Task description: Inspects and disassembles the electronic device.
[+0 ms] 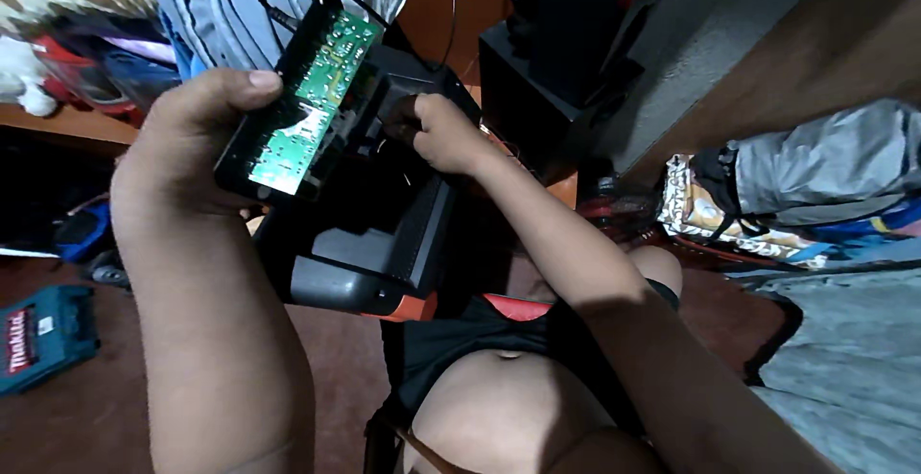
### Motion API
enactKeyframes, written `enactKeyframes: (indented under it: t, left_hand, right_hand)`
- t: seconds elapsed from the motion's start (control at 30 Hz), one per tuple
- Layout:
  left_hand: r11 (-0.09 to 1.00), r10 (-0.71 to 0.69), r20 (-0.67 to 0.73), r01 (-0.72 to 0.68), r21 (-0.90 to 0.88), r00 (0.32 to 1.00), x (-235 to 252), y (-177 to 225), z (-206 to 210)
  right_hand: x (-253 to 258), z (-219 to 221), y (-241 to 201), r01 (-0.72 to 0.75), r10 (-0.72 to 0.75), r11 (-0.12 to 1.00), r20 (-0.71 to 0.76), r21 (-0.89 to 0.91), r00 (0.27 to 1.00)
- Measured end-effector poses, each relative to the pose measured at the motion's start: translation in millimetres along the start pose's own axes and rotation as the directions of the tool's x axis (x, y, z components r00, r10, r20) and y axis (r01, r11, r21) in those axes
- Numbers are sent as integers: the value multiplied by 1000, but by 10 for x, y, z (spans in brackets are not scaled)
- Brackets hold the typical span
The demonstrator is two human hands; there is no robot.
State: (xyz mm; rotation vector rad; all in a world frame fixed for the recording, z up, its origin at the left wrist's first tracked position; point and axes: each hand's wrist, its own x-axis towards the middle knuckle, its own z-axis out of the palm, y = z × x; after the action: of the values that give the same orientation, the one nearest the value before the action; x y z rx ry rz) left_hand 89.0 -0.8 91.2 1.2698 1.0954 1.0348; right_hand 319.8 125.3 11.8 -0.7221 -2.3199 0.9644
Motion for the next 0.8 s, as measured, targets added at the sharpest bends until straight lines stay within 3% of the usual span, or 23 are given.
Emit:
enactKeyframes:
  t: [0.07, 0.13, 0.17, 0.23, 0.33, 0.43, 0.67, 0.8]
  left_hand:
    - [990, -103, -323, 129, 62, 941, -29, 148, 383]
    - [1000, 8, 26, -9, 25, 1000, 1, -13, 71]
    - [996, 35, 11, -36, 77, 999, 9, -23, 130]
    - [964, 21, -192, 31, 264, 981, 3, 66, 412]
    - [871, -10, -384, 196, 450, 923, -4, 78, 576]
    - [710, -77, -514, 409, 573, 854, 16, 91, 729]
    - [446, -41, -578, 532, 720, 815, 47, 18, 994]
    - [367, -20, -573, 539, 759, 820, 61, -13, 1049]
  right_hand:
    - [-24, 6, 10, 3, -3, 1000, 17, -19, 1000]
    - [-59, 2, 6, 6, -4, 996, 30, -84, 1000]
    - [-77, -6, 0, -7, 12, 992, 36, -124, 999]
    - [-113, -15, -29, -48, 54, 975, 25, -217, 998]
    - [-170, -13, -68, -122, 126, 926, -12, -357, 992]
    - [-232, 16, -64, -187, 178, 913, -58, -362, 982]
    - [-346, 93, 52, -272, 229, 916, -173, -296, 958]
    - [-415, 89, 133, -205, 159, 945, -189, -256, 969]
